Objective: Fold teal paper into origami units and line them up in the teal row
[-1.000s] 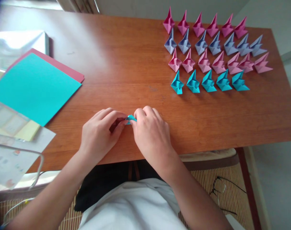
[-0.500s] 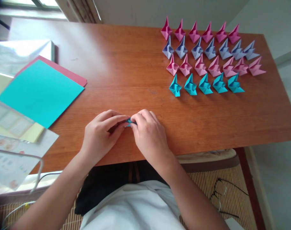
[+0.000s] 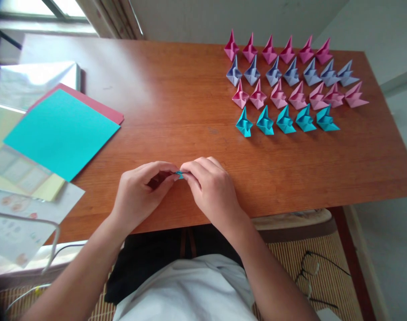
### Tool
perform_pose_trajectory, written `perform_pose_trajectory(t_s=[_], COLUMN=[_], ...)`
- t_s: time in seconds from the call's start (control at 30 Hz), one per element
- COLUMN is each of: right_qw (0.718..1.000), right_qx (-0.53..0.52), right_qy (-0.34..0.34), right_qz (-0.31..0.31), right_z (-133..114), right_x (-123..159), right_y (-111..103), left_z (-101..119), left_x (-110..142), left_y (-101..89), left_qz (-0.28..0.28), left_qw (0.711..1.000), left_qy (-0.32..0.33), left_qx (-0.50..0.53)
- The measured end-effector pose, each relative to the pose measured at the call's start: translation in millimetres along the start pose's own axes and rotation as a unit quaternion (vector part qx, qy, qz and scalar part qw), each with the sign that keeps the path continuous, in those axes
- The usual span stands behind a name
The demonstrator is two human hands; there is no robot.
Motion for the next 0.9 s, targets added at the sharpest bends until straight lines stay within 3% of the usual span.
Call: perform_pose_trajectory(t_s=[0.13, 0.27, 0.33, 0.47, 0.57, 0.67, 0.77, 0.9], right_qw=[0.990, 0.944, 0.934, 0.947, 0.958, 0.965, 0.968, 0.970], right_qx=[-0.124, -0.283, -0.310, -0.281, -0.249, -0.218, -0.206, -0.200], right_qy=[0.010, 0.074, 0.087, 0.067, 0.035, 0.030, 0.034, 0.018], right_qz=[0.066, 0.153, 0.158, 0.141, 0.137, 0.144, 0.141, 0.137], right_z=[1.6, 14.5, 18.3, 15.1, 9.3, 8.2, 10.0, 11.3], right_x=[-4.1, -5.2, -4.8, -2.9, -2.0, -2.2, -3.2, -3.9], right_y=[0.9, 6.5, 9.2, 8.5, 6.4, 4.8, 3.1, -0.2], left_z=[-0.3, 3.8, 5.1, 8.7, 10.8, 10.9, 10.2, 10.3], left_x=[-1.6, -5.5, -7.6, -10.5, -10.4, -9.3, -9.5, -12.0], left_y=[1.9, 7.2, 9.4, 13.6, 14.0, 11.8, 9.1, 7.9], left_qz=[-0.017, -0.011, 0.010, 0.025, 0.033, 0.030, -0.009, -0.077], left_qw=[0.978, 0.913, 0.881, 0.837, 0.840, 0.869, 0.903, 0.925], left_qy=[-0.107, -0.197, -0.231, -0.266, -0.260, -0.241, -0.218, -0.181], left_qx=[0.178, 0.357, 0.412, 0.478, 0.476, 0.432, 0.371, 0.325])
Point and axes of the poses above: each hand's wrist, its own x-axis away from the middle knuckle, its own y-axis out of the palm, z = x × y, the point moved 4 cm from there along -x, towards the middle knuckle, and after that the axes turned 9 degrees about -x, right-handed, at the moved point
